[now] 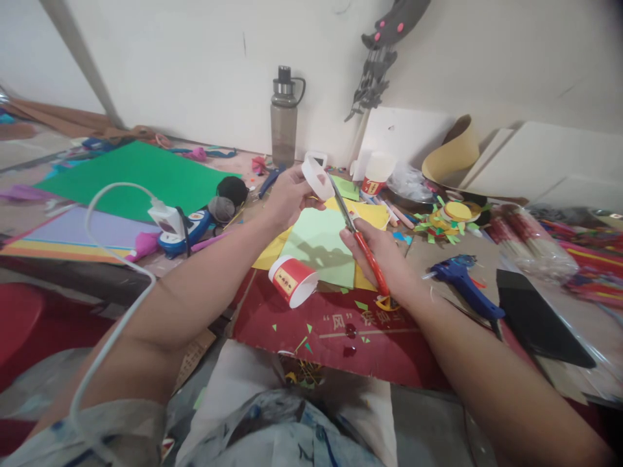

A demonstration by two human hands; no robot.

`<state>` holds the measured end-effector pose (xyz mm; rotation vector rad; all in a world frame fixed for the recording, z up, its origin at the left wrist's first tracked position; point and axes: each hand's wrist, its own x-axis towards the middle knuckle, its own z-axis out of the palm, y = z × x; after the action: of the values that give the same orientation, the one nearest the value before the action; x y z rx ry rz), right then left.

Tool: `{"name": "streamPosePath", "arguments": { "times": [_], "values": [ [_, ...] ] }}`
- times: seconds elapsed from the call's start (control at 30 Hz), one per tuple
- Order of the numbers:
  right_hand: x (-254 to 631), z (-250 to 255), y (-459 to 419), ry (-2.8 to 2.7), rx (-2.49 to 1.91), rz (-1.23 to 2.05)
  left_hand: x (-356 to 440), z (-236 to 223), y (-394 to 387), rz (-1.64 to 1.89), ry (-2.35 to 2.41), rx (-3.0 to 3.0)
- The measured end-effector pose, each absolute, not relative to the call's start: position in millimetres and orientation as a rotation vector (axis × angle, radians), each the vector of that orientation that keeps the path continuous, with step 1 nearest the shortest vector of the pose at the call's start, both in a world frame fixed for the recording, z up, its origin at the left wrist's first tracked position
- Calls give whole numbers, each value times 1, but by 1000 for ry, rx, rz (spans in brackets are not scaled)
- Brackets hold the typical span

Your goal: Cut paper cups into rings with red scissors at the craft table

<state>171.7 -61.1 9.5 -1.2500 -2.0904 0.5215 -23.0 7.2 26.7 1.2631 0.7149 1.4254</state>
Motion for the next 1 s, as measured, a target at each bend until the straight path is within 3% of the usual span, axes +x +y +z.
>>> {"name": "streamPosePath", "arguments": {
  "times": [1.0],
  "values": [
    [172,8,-63,-2044,-1242,582,-20,28,4,1350,683,1212]
  ]
}}
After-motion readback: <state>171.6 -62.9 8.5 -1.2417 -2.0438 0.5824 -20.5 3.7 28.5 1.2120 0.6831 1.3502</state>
